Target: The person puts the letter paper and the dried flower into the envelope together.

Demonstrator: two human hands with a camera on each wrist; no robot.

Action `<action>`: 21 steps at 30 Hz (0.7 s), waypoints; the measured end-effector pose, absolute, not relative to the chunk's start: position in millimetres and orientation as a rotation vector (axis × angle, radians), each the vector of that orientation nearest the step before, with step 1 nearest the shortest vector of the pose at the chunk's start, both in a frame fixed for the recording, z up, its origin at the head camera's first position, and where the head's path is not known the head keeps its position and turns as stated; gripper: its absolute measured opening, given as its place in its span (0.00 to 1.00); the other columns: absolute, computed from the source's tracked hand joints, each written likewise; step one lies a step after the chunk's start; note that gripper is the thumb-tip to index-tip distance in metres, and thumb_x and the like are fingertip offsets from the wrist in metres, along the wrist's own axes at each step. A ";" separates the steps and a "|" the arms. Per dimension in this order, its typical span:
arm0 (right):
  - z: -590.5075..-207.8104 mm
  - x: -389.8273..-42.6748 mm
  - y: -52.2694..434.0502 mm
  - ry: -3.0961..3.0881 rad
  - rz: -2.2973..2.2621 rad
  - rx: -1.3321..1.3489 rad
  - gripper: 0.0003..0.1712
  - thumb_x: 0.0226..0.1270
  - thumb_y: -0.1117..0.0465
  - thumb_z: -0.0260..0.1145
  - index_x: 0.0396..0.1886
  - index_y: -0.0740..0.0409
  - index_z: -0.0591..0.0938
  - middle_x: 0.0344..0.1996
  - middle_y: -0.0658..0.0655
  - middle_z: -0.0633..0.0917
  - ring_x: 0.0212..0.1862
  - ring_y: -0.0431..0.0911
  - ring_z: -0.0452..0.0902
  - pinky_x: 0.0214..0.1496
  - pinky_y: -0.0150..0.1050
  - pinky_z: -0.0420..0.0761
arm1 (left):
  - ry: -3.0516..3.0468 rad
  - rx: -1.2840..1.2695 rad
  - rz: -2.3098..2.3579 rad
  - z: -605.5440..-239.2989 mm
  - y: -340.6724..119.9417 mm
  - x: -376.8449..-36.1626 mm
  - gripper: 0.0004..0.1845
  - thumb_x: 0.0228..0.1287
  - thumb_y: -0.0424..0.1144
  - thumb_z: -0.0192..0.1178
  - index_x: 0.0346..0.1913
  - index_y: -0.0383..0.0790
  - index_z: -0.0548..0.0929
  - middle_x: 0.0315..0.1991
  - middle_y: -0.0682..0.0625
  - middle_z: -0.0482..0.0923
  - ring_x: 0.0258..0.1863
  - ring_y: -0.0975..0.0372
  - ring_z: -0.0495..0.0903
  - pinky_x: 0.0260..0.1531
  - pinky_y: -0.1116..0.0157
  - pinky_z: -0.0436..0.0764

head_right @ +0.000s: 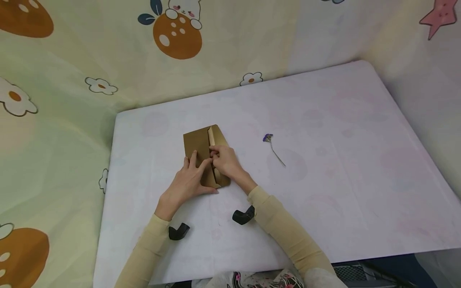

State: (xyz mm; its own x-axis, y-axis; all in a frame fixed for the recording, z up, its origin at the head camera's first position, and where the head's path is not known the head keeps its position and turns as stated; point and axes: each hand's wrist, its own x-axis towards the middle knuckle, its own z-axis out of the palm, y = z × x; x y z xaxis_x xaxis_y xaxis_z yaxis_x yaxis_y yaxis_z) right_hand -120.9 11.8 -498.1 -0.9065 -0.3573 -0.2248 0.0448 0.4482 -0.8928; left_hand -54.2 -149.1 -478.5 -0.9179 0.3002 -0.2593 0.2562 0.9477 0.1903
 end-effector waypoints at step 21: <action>-487.6 -108.2 51.2 2.514 -1.663 -0.385 0.12 0.72 0.63 0.69 0.50 0.63 0.87 0.38 0.59 0.90 0.38 0.50 0.88 0.39 0.40 0.85 | 2.812 0.399 0.294 -478.6 -148.0 -53.9 0.54 0.47 0.70 0.75 0.76 0.55 0.64 0.78 0.23 0.47 0.71 0.21 0.57 0.48 0.38 0.83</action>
